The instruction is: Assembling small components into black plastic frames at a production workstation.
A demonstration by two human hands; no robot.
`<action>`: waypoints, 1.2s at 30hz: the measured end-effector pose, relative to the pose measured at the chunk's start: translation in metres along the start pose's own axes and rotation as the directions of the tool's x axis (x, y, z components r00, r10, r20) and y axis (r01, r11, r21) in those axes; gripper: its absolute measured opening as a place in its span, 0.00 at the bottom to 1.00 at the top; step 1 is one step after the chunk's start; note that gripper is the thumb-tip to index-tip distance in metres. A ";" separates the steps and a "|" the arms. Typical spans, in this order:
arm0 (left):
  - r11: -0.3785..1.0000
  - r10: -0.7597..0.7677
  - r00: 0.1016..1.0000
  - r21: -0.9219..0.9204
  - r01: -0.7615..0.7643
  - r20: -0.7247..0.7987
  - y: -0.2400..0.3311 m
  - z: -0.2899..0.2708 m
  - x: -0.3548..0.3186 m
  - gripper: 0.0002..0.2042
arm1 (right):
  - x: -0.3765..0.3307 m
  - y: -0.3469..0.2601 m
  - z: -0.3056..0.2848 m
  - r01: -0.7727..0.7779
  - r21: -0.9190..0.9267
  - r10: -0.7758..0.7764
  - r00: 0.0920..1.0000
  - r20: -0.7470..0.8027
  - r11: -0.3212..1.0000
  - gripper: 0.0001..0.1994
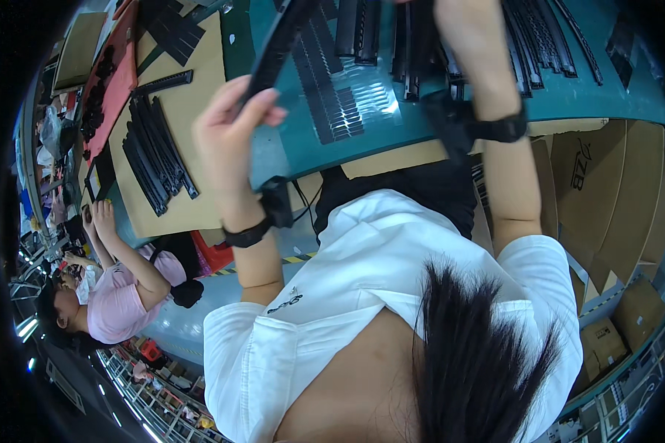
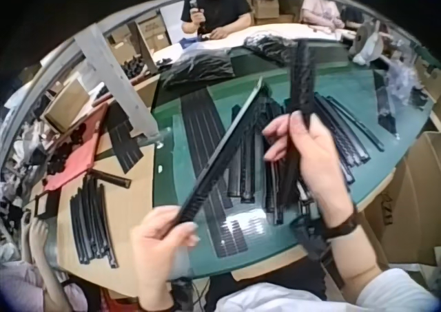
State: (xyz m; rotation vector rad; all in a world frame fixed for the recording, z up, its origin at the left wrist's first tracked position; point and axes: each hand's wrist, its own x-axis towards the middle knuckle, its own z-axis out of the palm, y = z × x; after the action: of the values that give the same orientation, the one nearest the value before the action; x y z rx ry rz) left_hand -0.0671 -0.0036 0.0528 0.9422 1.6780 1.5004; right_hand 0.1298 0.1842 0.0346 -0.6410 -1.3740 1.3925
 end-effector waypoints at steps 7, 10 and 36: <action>0.980 0.144 0.987 0.151 -0.131 -0.076 0.081 -0.040 -0.007 0.07 | -0.009 -0.007 0.031 0.827 -0.200 -0.342 0.420 0.841 0.526 0.24; 0.988 0.142 0.982 -0.044 -0.149 -0.122 0.072 -0.026 0.017 0.09 | -0.044 -0.003 0.051 0.102 -0.183 0.120 0.445 0.888 0.978 0.12; 0.968 -0.095 0.948 -0.193 0.159 0.303 -0.041 0.033 -0.042 0.22 | -0.045 0.009 0.091 -0.318 0.329 0.285 0.947 0.146 0.889 0.23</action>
State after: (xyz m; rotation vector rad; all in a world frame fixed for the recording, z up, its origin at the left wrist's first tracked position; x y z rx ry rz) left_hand -0.0204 -0.0265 0.0094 0.8719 1.3107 1.3503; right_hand 0.0597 0.1097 0.0319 -0.5718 -1.0857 1.8872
